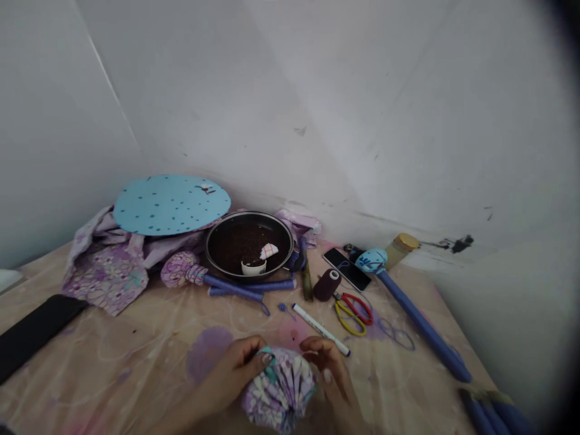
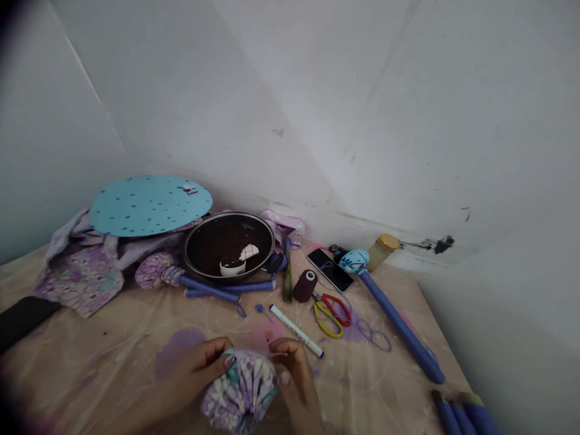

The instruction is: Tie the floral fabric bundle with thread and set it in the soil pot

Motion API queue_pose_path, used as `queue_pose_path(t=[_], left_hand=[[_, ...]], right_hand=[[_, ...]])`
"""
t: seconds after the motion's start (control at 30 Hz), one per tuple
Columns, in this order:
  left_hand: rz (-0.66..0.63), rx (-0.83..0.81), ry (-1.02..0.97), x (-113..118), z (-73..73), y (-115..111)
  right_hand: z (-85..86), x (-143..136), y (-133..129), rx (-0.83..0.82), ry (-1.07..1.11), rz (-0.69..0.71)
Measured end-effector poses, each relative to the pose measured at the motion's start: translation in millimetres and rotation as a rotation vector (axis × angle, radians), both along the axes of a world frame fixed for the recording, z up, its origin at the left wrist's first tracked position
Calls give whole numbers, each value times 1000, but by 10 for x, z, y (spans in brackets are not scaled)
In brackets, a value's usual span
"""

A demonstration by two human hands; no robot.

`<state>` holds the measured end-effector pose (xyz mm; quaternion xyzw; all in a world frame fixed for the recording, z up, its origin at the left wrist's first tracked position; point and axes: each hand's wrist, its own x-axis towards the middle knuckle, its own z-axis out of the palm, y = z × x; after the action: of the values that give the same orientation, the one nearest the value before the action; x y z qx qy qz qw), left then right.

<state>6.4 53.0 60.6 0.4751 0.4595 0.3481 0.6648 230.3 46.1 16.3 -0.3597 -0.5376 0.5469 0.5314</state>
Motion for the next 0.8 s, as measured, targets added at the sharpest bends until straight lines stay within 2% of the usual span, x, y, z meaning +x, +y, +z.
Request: queue_pose_path(t=[0.13,0.2,0.3,0.4,0.57,0.7,0.8], left_hand=[[-115,42,83,55,121,-59],[-124,33,81,97,131,-76],[-61,27,41,157,70,-77],[12,37,22,186,-11,-79],[-19,60,-27,168,-117,-129],[88,-31,-101,176,-232,-118],[147,-109,-188,198,-253,-82]], right_hand=[[171,-11,-59,-23,-217,167],[206,-37,-98,-94,-237,179],[172,-57,-127,-216,-182,127],[131,-45,-123,-226,-177,27],[139,-54,-114,-205,-211,-188],[88,-82,-119,-237,-146,-210],[8,-58,-104,-328,-63,-223]])
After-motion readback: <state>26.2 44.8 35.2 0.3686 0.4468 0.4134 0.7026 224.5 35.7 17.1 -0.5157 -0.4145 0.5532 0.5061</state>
